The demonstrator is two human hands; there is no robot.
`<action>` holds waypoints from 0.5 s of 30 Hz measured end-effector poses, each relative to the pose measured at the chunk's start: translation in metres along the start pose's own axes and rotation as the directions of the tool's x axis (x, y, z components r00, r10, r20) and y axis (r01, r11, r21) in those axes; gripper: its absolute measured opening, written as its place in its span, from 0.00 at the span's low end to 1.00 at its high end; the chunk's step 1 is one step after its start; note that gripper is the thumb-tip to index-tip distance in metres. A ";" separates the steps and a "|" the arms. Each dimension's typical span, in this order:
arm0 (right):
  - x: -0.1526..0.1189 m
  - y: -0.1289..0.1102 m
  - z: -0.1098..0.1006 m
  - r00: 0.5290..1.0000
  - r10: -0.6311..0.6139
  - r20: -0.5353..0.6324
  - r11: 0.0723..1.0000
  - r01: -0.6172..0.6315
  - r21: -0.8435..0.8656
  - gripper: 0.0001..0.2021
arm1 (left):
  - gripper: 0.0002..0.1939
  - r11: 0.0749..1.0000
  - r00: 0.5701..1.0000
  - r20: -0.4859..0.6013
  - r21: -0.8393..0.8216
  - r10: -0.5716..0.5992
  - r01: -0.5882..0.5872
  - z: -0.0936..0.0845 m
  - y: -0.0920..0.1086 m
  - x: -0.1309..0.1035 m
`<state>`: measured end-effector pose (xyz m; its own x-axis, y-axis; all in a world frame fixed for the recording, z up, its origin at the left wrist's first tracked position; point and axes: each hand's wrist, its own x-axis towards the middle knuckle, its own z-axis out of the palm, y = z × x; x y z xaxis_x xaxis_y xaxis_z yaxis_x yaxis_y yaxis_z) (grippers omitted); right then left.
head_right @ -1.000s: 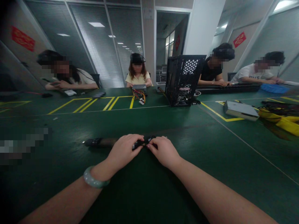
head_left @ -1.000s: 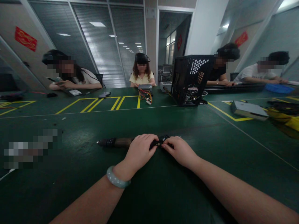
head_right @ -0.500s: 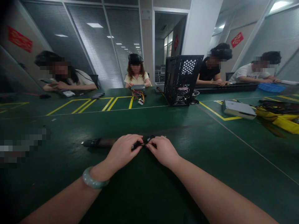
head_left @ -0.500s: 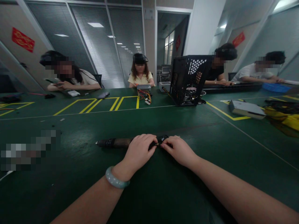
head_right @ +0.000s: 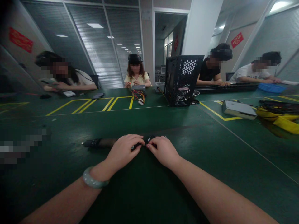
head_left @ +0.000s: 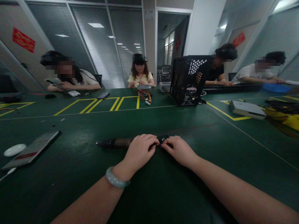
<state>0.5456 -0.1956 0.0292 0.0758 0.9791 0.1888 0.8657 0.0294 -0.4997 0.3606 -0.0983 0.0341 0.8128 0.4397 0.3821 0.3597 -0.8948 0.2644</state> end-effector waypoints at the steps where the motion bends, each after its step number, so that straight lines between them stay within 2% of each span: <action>1: 0.000 0.000 0.000 1.000 0.002 -0.003 1.000 -0.002 -0.003 0.09 | 0.11 1.000 1.000 0.002 0.002 0.003 -0.003 0.000 0.000 0.000; 7: 0.001 -0.002 0.000 1.000 0.005 0.004 1.000 -0.004 -0.010 0.10 | 0.11 0.999 0.999 -0.019 -0.007 -0.033 0.033 0.001 0.001 0.000; 15: 0.001 0.000 0.001 1.000 0.000 0.016 1.000 0.000 -0.016 0.10 | 0.09 1.000 1.000 -0.016 -0.008 -0.010 0.010 -0.003 0.004 -0.001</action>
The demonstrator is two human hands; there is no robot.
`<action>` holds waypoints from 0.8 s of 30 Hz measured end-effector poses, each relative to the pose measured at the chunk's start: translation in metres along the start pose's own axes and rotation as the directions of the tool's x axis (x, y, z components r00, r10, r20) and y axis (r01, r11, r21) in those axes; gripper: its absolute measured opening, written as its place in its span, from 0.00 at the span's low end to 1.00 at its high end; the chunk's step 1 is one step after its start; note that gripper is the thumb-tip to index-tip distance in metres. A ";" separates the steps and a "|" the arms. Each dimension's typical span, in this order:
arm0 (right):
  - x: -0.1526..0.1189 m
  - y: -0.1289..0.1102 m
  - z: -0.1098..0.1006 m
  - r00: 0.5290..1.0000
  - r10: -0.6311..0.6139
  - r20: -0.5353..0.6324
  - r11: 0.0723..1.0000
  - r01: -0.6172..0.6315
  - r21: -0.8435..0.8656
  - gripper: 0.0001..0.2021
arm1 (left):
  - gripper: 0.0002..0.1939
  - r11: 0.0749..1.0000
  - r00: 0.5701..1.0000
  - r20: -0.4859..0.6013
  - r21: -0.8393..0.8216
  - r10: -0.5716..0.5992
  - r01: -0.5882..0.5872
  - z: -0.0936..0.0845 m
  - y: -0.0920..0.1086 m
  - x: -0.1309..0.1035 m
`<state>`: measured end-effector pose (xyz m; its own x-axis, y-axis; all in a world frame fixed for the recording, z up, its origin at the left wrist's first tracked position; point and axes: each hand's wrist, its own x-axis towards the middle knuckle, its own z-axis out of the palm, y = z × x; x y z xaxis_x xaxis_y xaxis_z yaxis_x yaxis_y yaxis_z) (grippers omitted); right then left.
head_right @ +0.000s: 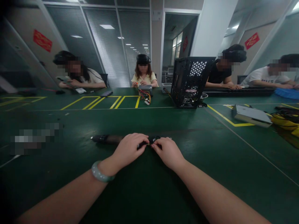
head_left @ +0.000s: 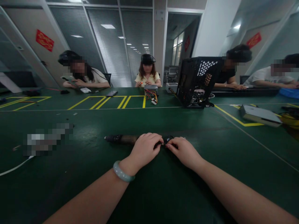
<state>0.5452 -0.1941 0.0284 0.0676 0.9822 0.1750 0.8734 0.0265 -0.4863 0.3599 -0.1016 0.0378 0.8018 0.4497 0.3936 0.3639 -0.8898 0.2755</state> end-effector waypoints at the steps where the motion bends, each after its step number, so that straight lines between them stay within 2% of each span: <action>1: 0.000 0.000 0.000 1.000 -0.002 0.004 1.000 0.002 0.005 0.10 | 0.09 1.000 1.000 0.001 0.000 -0.001 0.001 -0.001 0.000 0.000; 8: -0.001 0.002 0.000 1.000 0.004 0.012 1.000 -0.004 0.028 0.10 | 0.12 0.998 0.998 -0.012 0.003 -0.068 0.068 -0.003 0.004 -0.003; 15: 0.000 0.001 0.000 1.000 -0.004 0.011 1.000 0.004 0.017 0.11 | 0.09 1.000 1.000 0.004 0.008 0.022 -0.022 -0.002 0.002 -0.002; 20: 0.001 0.003 0.000 1.000 -0.004 0.014 1.000 0.004 0.025 0.10 | 0.12 1.000 0.999 -0.028 -0.007 -0.021 0.021 -0.001 0.001 -0.002; 24: 0.000 0.005 0.001 1.000 -0.015 0.001 0.999 0.015 0.031 0.10 | 0.09 1.000 1.000 -0.014 -0.004 -0.013 0.013 -0.002 0.002 -0.002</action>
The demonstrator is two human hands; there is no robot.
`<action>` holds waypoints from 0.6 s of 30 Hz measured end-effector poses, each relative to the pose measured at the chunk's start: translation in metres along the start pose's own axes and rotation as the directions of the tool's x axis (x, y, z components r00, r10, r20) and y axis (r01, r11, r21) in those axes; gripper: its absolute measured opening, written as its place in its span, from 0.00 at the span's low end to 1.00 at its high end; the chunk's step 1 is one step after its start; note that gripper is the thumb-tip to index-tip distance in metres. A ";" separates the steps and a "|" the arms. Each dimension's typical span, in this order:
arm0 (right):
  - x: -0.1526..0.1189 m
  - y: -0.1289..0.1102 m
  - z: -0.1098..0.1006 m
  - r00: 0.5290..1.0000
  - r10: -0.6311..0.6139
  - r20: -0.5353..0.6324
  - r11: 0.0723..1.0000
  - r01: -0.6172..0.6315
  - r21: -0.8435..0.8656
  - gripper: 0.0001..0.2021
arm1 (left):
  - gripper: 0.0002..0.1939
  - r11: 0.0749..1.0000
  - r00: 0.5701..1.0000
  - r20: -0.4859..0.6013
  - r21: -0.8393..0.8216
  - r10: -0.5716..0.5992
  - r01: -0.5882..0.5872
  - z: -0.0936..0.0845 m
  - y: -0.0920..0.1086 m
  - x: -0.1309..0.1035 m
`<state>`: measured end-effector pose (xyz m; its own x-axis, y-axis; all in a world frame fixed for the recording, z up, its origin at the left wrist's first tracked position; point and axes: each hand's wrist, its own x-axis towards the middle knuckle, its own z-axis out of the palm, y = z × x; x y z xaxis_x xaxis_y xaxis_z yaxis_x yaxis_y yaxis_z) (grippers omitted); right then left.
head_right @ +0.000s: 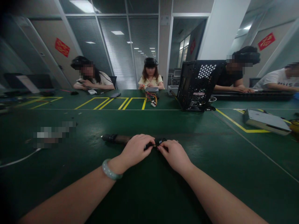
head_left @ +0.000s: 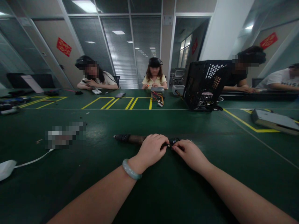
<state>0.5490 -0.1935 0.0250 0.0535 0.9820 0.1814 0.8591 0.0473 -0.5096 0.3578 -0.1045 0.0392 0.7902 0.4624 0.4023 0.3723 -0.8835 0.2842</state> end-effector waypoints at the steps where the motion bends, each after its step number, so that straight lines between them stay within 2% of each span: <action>1: 0.000 0.000 0.000 1.000 -0.003 -0.003 1.000 0.003 0.000 0.10 | 0.08 1.000 1.000 0.008 0.005 0.012 -0.012 -0.001 0.000 0.000; 6: 0.000 0.001 0.002 1.000 -0.008 -0.009 1.000 0.008 0.000 0.11 | 0.10 0.999 0.999 0.023 0.022 0.024 -0.024 -0.002 0.000 0.000; 10: 0.000 0.001 0.003 1.000 0.000 -0.005 1.000 0.000 0.005 0.10 | 0.12 1.000 1.000 -0.005 0.002 -0.023 0.023 0.000 0.000 0.000; 18: -0.001 -0.002 0.000 1.000 -0.004 -0.004 1.000 0.004 0.009 0.10 | 0.08 1.000 1.000 0.006 0.004 0.021 -0.021 -0.002 0.000 0.000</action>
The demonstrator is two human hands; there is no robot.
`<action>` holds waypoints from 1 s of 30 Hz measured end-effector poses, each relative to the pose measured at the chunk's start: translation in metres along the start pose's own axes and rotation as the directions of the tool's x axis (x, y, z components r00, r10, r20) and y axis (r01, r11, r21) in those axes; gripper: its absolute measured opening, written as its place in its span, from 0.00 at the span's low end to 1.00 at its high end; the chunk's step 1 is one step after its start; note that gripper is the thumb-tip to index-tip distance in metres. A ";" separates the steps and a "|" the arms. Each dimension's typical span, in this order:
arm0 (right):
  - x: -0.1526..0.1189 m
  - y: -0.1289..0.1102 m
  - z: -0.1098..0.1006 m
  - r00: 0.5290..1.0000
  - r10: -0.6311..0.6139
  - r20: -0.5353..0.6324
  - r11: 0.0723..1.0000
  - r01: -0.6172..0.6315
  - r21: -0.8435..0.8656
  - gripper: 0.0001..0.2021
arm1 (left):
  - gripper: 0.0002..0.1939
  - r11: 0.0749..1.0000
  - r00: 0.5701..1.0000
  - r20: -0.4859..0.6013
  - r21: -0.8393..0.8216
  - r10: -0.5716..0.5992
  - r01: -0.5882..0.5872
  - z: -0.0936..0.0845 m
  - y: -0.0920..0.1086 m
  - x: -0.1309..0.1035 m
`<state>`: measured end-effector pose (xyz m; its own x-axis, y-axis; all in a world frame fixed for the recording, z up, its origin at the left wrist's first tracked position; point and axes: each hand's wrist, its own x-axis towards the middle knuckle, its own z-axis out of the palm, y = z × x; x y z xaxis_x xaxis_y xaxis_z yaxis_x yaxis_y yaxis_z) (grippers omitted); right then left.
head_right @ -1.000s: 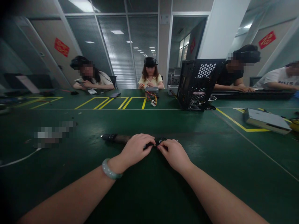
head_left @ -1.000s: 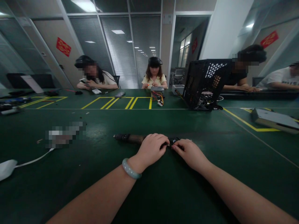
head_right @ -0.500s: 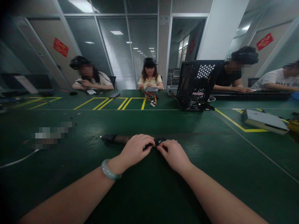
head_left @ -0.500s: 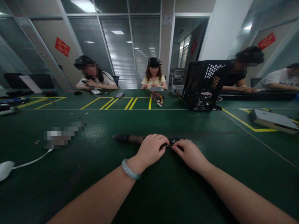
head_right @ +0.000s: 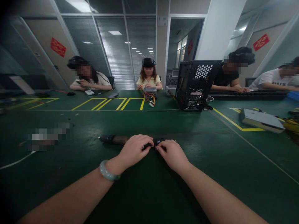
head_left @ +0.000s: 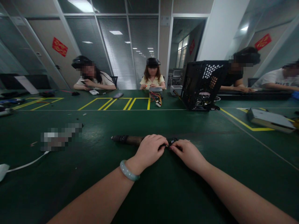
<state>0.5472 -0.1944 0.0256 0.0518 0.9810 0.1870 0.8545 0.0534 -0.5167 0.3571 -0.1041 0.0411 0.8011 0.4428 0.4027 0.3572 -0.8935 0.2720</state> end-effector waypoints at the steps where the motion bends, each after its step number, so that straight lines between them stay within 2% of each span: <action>1: 0.000 0.000 0.000 1.000 -0.003 -0.003 1.000 0.003 -0.003 0.10 | 0.08 1.000 1.000 0.006 0.004 0.008 -0.008 0.000 0.000 0.000; 5: 0.002 0.002 0.001 1.000 -0.007 -0.008 1.000 0.007 -0.009 0.10 | 0.10 1.000 1.000 0.007 0.006 0.008 -0.008 0.001 0.000 0.000; 10: 0.001 0.000 0.000 1.000 0.008 0.002 1.000 -0.008 -0.006 0.10 | 0.12 0.998 0.998 -0.017 0.015 -0.060 0.061 0.004 0.000 0.000; 14: 0.001 0.000 0.000 1.000 0.002 -0.008 1.000 -0.002 -0.010 0.10 | 0.08 1.000 1.000 0.000 0.012 -0.012 0.012 0.004 -0.002 0.000; 18: 0.001 0.000 0.000 1.000 0.008 -0.001 1.000 -0.008 -0.015 0.10 | 0.09 1.000 1.000 0.012 0.014 0.023 -0.023 0.002 -0.002 0.000; 25: 0.000 -0.002 -0.001 0.999 0.039 0.021 0.999 -0.038 -0.022 0.11 | 0.12 0.997 0.997 -0.008 0.013 -0.071 0.071 0.002 0.001 0.000; 30: 0.001 -0.006 -0.003 0.999 0.039 0.027 0.999 -0.039 -0.024 0.11 | 0.09 1.000 1.000 0.025 0.013 0.000 -0.001 0.001 0.000 0.000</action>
<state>0.5438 -0.1945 0.0311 0.0713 0.9870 0.1438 0.8639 0.0109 -0.5035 0.3576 -0.1036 0.0403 0.8132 0.4404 0.3805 0.3630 -0.8948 0.2600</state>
